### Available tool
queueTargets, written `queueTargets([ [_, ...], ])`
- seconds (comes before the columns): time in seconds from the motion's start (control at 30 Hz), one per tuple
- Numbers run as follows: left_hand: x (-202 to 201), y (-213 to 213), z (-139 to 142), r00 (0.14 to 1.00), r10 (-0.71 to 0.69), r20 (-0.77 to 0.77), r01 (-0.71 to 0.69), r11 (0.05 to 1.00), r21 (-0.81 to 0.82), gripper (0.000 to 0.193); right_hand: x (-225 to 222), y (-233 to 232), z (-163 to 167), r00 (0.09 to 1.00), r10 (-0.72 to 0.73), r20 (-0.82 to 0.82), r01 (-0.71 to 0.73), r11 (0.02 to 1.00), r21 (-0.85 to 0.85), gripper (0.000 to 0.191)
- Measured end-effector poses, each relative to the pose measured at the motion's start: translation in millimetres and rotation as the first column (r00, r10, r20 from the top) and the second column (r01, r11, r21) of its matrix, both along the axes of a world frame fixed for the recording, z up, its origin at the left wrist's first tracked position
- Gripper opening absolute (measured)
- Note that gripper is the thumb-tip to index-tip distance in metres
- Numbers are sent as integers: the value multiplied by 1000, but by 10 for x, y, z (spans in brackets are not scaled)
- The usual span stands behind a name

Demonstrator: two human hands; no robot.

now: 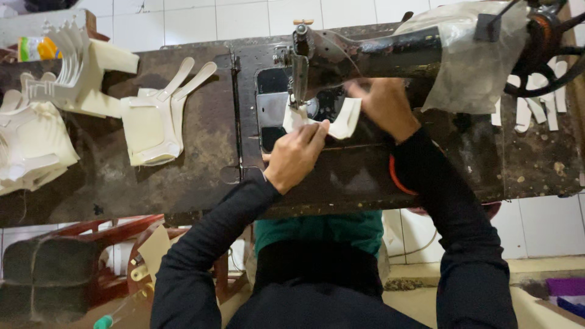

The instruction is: The person picks up white shoe upper pieces from the workbench, aligns and folds them, and sews them together using an industrial sewing machine. They repeatedly position each piece under the needle, guide the fabric while stitching, and use scissors to trim threads before setting finished pieces aside.

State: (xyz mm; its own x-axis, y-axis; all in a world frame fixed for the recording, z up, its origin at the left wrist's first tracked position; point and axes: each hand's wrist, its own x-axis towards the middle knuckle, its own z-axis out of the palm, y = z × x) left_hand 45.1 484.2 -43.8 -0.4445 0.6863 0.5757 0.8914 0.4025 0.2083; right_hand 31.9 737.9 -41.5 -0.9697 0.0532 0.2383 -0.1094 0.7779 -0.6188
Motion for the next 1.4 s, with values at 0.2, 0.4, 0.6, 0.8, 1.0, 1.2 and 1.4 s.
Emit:
queueTargets([
  [0.2,-36,78,-124,996,28,-83,-38,992,-119,39,-467,118,-484,962,243,125,-252,966,58,21],
  [0.4,-113,130,-164,995,46,-90,-54,994,-90,39,-540,154,-637,962,84,258,64,854,-515,27],
  [0.6,-175,201,-173,997,52,-49,-56,995,-88,40,-480,174,-605,957,164,240,-7,839,-545,20],
  [0.8,-234,272,-240,996,68,-51,-73,991,-114,41,-503,272,-697,930,366,25,-269,729,-630,21],
  [1.0,-273,298,-284,997,64,-42,-69,989,-131,43,-489,316,-808,944,311,105,-155,705,-692,19],
  [1.2,-311,168,-265,1000,7,26,-4,991,-132,37,-467,333,-801,920,392,14,-293,710,-640,24],
  [1.4,-411,-49,-84,995,-69,75,80,986,-147,37,-425,262,-610,948,177,264,-63,919,-388,21],
])
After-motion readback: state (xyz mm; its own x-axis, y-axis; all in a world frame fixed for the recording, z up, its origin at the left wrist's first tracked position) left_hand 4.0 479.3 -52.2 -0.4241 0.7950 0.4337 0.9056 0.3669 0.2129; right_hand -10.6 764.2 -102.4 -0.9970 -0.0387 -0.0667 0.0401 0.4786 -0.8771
